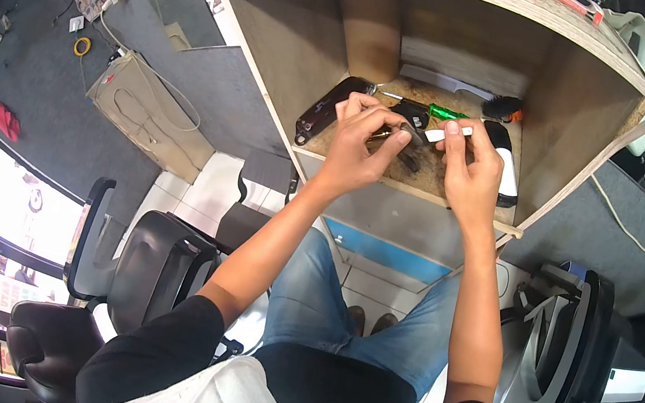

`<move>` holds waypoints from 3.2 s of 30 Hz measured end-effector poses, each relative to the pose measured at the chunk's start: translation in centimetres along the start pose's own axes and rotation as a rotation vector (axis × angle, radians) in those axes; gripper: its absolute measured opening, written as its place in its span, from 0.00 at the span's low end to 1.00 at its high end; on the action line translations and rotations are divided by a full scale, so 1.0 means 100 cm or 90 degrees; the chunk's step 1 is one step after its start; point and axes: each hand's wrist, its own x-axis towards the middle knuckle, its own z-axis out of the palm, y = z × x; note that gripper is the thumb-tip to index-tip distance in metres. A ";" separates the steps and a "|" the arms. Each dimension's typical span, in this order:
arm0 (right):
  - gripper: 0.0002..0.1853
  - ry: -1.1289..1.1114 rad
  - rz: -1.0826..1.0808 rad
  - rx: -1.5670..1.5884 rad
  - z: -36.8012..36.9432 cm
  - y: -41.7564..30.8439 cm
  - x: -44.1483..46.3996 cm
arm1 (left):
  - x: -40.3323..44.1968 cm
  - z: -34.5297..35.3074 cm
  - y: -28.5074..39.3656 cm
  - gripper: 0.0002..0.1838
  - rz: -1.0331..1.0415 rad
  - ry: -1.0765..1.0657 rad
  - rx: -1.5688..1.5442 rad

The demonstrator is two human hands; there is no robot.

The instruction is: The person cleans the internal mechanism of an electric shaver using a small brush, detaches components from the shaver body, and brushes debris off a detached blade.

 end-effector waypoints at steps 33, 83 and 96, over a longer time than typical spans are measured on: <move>0.13 0.009 0.088 0.119 -0.002 0.002 -0.006 | -0.001 0.006 -0.003 0.11 0.000 0.005 0.000; 0.13 -0.018 -0.029 0.101 0.000 0.003 -0.011 | -0.002 0.010 -0.004 0.05 0.012 -0.029 0.023; 0.13 -0.002 -0.040 0.095 0.000 0.002 -0.011 | -0.001 0.009 -0.002 0.04 0.016 -0.029 0.020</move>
